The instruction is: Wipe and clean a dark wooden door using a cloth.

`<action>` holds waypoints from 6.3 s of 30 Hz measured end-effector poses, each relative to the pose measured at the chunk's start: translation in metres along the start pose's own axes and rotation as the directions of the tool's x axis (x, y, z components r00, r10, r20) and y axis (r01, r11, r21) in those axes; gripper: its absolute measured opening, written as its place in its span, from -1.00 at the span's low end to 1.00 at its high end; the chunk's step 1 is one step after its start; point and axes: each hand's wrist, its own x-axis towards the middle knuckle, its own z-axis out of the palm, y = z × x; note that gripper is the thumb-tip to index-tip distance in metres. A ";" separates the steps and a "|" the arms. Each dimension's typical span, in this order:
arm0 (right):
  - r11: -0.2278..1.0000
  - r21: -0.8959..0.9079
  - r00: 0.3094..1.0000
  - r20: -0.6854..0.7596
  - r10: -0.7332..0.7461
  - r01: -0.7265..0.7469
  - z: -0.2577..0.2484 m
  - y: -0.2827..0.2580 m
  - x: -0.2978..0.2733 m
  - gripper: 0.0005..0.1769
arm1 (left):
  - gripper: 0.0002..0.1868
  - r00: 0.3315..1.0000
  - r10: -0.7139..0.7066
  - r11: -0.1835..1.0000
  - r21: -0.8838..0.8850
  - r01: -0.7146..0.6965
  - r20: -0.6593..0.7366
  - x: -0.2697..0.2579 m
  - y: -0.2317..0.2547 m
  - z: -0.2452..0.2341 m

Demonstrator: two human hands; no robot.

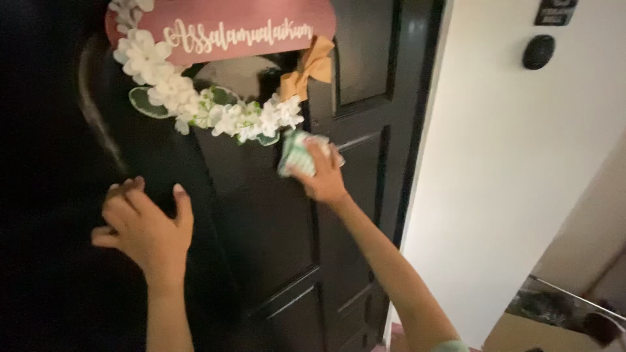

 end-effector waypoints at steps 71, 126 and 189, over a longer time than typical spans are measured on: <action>1.000 0.004 0.985 0.174 0.001 -0.002 0.003 -0.008 -0.005 -0.29 | -0.78 0.796 0.393 0.872 -0.086 -0.481 -0.461 0.099 0.015 0.006; 0.838 0.050 0.834 0.086 -0.546 0.544 0.020 -0.005 -0.039 -0.22 | -0.80 0.868 0.208 0.812 -0.414 -0.410 -0.451 0.062 0.067 0.020; 0.858 0.044 0.824 -0.258 0.504 -0.512 0.045 -0.072 -0.091 -0.45 | -0.38 0.889 0.353 0.802 -0.395 -0.448 -0.292 0.035 0.152 0.031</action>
